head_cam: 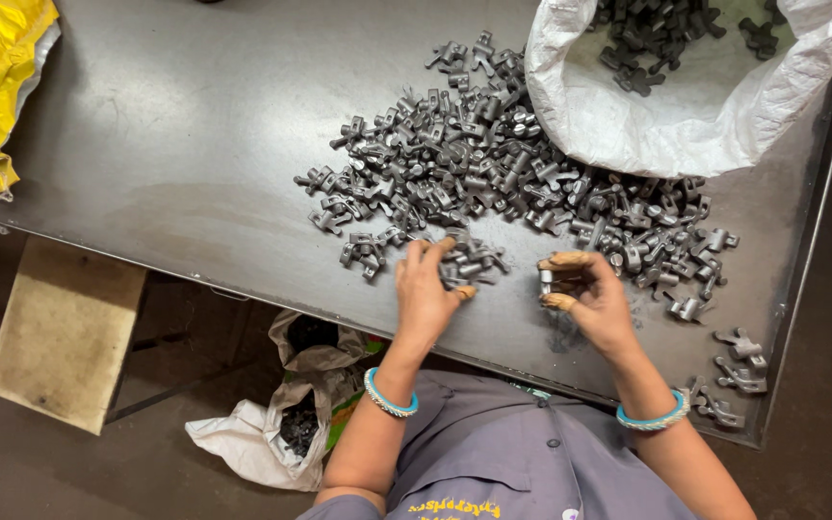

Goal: The person stands at a metal table with a large pile of small metal castings. They pick up individual castings one at a time, turn and rub them between their fingers, and set them back down or aside on the table, occasionally reaching toward a sack below the table.

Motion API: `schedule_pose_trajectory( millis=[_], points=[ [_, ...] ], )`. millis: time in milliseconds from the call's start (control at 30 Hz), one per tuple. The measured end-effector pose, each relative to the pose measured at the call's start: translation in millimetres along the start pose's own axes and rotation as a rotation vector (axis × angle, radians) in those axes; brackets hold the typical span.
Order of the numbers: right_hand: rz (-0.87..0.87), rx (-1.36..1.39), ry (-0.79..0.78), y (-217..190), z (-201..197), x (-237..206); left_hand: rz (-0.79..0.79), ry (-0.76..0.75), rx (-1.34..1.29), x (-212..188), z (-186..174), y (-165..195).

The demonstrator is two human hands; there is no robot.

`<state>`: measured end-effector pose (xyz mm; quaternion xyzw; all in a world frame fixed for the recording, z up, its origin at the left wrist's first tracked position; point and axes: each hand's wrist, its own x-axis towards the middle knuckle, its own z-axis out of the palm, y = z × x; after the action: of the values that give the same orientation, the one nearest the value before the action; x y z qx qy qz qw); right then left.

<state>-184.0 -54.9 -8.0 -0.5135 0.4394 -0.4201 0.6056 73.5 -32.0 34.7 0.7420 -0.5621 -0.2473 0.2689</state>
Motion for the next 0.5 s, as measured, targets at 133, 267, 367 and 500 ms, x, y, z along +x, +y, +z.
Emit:
schedule_pose_trajectory(
  millis=[133, 267, 367, 500],
  points=[
    [0.096, 0.466, 0.04, 13.4, -13.3, -10.2, 0.111, -0.012, -0.109, -11.9, 22.4, 17.3],
    [0.209, 0.646, 0.065, 21.1, -20.6, -14.4, 0.113, -0.054, -0.34, -14.2, 33.8, 32.0],
    [0.313, 0.719, 0.121, 22.0, -20.6, -16.4, 0.282, 0.055, -0.385, -17.6, 39.8, 35.2],
    [0.423, 0.652, 0.164, 22.2, -15.1, -17.1, 0.057, -0.319, -0.991, -14.2, 59.7, 25.4]
  ],
)
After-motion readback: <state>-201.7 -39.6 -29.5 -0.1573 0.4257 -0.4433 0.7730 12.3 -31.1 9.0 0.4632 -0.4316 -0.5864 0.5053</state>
